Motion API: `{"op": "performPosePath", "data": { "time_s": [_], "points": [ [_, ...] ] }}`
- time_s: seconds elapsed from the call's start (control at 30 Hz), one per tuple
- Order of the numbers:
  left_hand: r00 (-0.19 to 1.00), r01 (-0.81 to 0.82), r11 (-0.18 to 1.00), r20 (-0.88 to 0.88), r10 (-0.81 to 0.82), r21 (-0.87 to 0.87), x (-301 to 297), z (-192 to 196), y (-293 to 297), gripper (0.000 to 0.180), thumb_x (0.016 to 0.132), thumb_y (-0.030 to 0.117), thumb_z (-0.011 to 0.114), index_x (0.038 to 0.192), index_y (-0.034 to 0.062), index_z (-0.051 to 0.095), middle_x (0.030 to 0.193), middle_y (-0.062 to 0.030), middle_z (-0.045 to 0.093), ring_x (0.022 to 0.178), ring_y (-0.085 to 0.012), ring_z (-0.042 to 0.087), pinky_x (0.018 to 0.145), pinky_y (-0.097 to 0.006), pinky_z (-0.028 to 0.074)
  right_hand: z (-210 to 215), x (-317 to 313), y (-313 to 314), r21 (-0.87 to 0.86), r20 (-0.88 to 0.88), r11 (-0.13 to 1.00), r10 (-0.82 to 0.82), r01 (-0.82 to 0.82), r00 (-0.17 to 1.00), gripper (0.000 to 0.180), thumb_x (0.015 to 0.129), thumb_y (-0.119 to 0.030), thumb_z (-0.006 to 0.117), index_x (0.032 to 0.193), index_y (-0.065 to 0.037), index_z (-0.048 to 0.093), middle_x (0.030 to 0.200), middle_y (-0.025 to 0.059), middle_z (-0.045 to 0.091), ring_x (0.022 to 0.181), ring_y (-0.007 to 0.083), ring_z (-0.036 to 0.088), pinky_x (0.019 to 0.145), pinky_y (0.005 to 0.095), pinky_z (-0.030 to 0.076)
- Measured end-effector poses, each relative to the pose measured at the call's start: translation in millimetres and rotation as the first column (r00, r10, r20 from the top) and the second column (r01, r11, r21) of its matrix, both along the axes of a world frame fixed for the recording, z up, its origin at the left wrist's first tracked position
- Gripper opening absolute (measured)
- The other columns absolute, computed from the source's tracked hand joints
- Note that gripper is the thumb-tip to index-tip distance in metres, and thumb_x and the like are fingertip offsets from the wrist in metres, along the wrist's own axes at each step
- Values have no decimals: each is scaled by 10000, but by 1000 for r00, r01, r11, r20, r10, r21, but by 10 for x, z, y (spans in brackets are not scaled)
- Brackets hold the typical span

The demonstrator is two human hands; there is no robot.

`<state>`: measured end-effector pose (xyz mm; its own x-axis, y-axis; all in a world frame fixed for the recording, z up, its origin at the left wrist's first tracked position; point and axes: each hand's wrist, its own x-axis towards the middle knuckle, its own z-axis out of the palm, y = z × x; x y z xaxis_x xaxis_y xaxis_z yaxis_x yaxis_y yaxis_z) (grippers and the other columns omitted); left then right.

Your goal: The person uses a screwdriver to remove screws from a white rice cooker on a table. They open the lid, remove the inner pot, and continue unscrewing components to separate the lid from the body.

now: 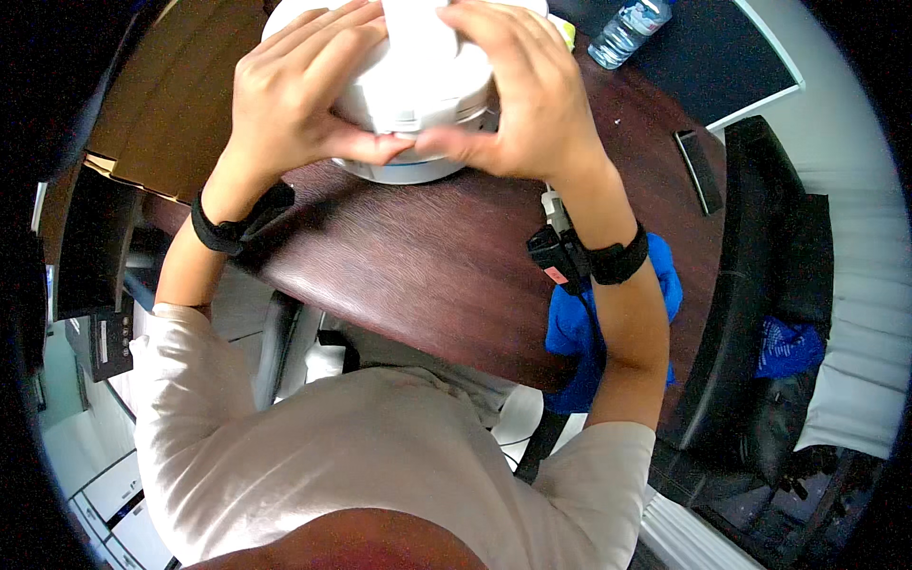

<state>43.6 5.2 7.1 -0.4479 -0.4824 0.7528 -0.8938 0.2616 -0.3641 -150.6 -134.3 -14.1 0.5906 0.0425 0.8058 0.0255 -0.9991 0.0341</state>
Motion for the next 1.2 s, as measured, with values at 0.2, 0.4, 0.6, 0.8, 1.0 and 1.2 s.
{"op": "performPosePath", "data": {
  "time_s": [0.2,0.4,0.6,0.8,1.0,1.2],
  "points": [
    [995,93,994,-35,-91,53,248,10,13,771,616,657,772,959,-24,652,1037,-176,697,965,-300,700,837,-412,550,-139,111,177,-6,16,1000,23,-23,1000,854,568,-329,908,1254,-21,502,1243,202,566,1141,380,558,981,505,423],
    [982,90,995,-173,-80,48,181,-47,20,795,636,643,761,1088,-6,682,975,-175,681,876,-332,695,810,-413,548,-178,114,122,-2,92,997,73,-73,993,797,575,-338,919,1191,-30,517,1228,199,582,1134,372,577,976,505,439],
    [980,177,982,-81,-182,-66,181,-90,-32,757,661,623,742,1171,66,695,1022,-186,651,931,-349,671,801,-424,536,-163,107,137,-62,122,997,49,-42,991,749,578,-343,918,1136,-29,528,1195,195,604,1109,371,596,962,495,461],
    [987,72,991,-154,-54,111,27,31,108,814,665,565,775,1353,176,581,1432,-269,403,1258,-438,498,964,-484,481,-169,77,124,-43,120,998,59,-54,991,738,573,-360,913,1120,-40,536,1203,186,600,1135,374,578,970,493,454],
    [993,-112,965,48,103,238,-57,224,142,804,670,552,781,1373,221,573,1514,-203,382,1351,-424,421,978,-464,495,-209,110,50,28,152,994,104,-109,983,737,557,-358,919,1107,-60,529,1206,184,594,1135,376,570,983,494,440],
    [995,-79,942,-37,96,325,-81,207,129,810,636,564,793,1343,215,606,1412,-136,539,1088,-329,651,862,-400,550,-76,-62,107,99,15,989,107,-108,994,639,624,-190,866,1146,-59,522,1291,185,539,1210,376,511,1032,464,414]
  ]
}}
